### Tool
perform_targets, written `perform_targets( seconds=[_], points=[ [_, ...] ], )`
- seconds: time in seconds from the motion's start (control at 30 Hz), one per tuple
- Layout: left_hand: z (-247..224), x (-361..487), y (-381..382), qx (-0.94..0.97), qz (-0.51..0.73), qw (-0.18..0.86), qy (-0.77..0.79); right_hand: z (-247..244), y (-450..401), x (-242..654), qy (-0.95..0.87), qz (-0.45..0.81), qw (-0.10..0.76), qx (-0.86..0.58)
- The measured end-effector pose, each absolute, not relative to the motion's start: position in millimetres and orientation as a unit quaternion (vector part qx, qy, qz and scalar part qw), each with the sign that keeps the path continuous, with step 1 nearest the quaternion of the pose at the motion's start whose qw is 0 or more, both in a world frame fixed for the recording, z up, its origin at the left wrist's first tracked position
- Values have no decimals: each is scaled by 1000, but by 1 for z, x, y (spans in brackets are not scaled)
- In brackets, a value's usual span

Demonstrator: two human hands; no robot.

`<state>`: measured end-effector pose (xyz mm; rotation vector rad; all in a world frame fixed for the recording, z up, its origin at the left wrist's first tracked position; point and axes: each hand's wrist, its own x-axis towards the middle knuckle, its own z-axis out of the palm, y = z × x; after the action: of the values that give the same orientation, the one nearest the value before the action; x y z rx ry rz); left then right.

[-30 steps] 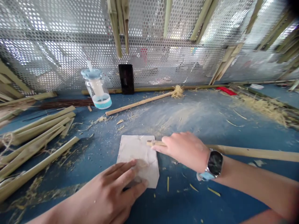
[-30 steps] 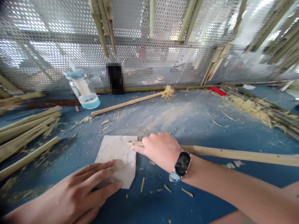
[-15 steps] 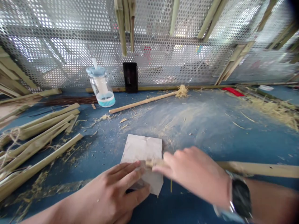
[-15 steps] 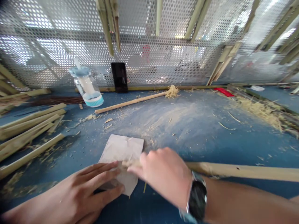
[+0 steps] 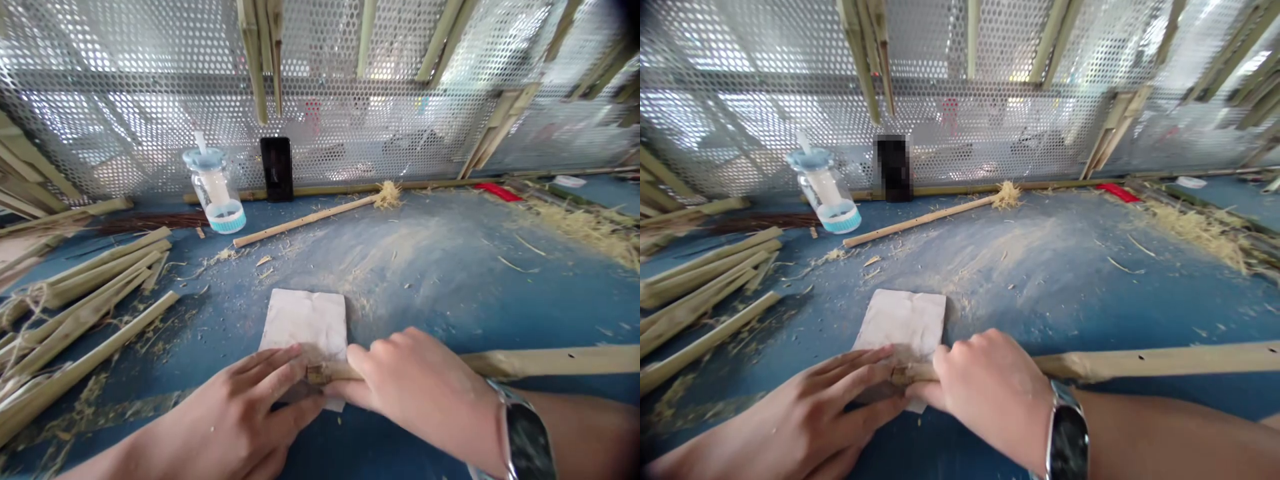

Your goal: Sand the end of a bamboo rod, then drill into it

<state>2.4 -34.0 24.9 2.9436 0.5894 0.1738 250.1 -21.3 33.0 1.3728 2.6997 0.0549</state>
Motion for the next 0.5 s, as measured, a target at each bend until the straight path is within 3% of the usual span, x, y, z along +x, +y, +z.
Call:
perform_targets(
  seconds=[0.2, 0.5],
  points=[
    [26, 2, -34, 974, 76, 58, 205, 34, 12, 262, 858, 11, 61, 509],
    [29, 4, -34, 976, 64, 50, 201, 31, 8, 261, 877, -3, 52, 477]
  ],
)
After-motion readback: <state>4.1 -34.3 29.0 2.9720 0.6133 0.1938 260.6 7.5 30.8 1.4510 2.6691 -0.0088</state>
